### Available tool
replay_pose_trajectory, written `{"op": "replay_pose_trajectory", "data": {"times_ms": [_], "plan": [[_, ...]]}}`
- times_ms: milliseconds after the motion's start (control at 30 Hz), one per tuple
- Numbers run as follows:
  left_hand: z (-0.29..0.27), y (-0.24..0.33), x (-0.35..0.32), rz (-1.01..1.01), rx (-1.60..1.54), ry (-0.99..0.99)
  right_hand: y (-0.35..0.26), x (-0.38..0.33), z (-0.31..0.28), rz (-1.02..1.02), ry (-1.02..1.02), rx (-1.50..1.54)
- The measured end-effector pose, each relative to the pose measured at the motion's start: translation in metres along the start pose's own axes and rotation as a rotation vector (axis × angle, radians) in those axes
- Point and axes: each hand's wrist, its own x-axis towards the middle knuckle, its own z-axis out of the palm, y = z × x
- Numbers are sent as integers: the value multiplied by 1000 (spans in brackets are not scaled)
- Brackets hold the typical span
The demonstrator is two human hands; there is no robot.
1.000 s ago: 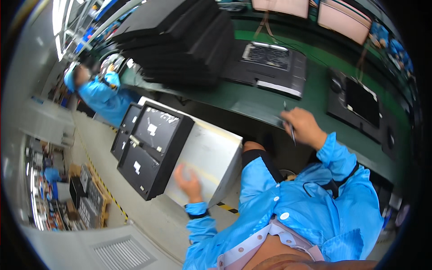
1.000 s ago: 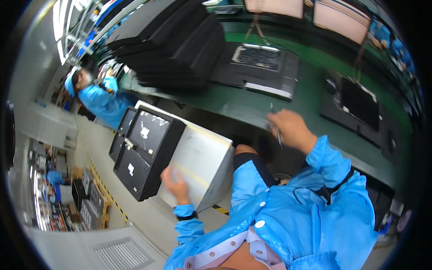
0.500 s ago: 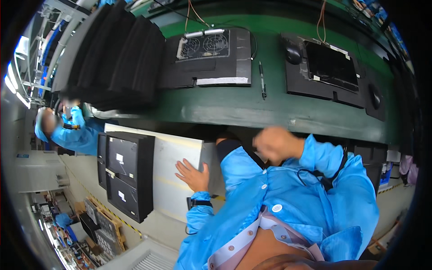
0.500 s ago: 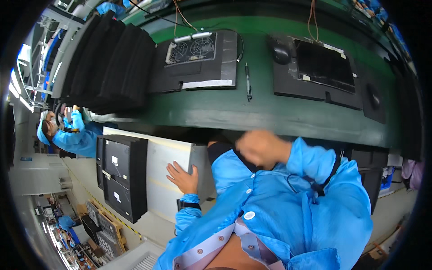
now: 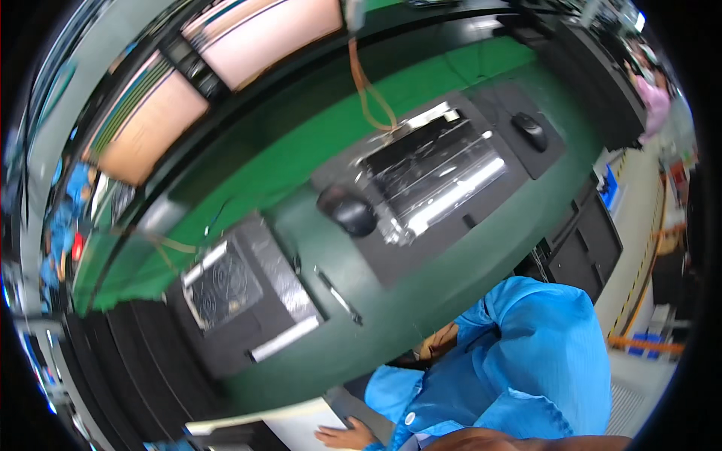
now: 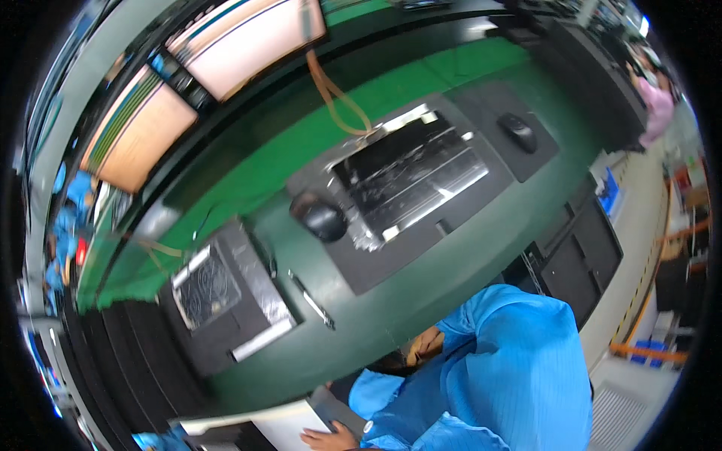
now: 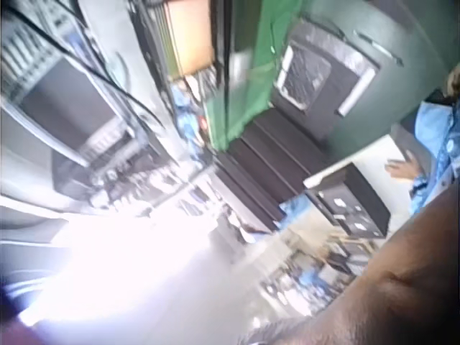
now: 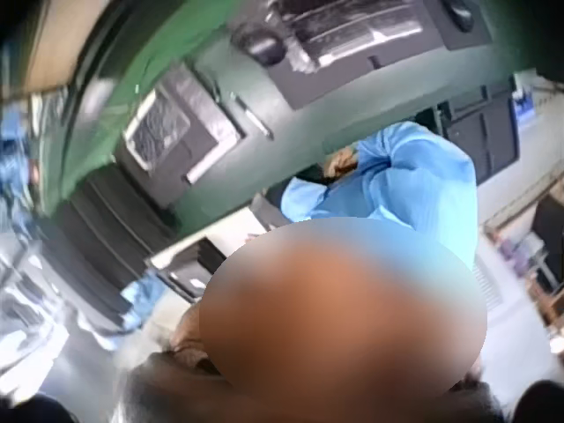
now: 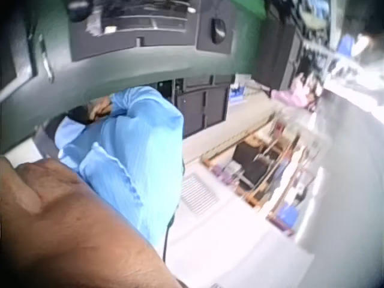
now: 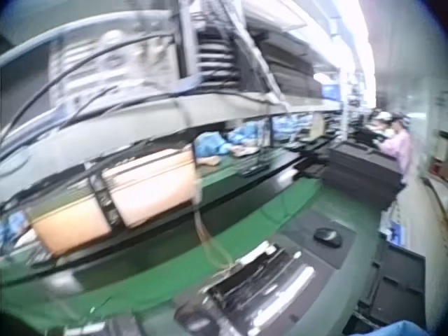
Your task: Inspecting, cleaning, and organizing tablet components on an electronics assembly line.
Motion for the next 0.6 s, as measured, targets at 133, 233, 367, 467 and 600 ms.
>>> {"op": "replay_pose_trajectory", "data": {"times_ms": [133, 233, 367, 467, 600], "plan": [[-30, 61, 8, 351, 153, 502, -6, 9, 19, -39, 92, 88], [15, 38, 8, 422, 43, 456, 3, 10, 19, -61, 114, 106], [42, -27, 13, 420, -32, 306, -14, 38, 11, -98, 35, 41], [48, -33, 7, 241, -22, 92, 33, 3, 6, 15, 48, 12], [29, -13, 25, 193, -97, -253, 59, -45, 5, 232, 149, -114]]}}
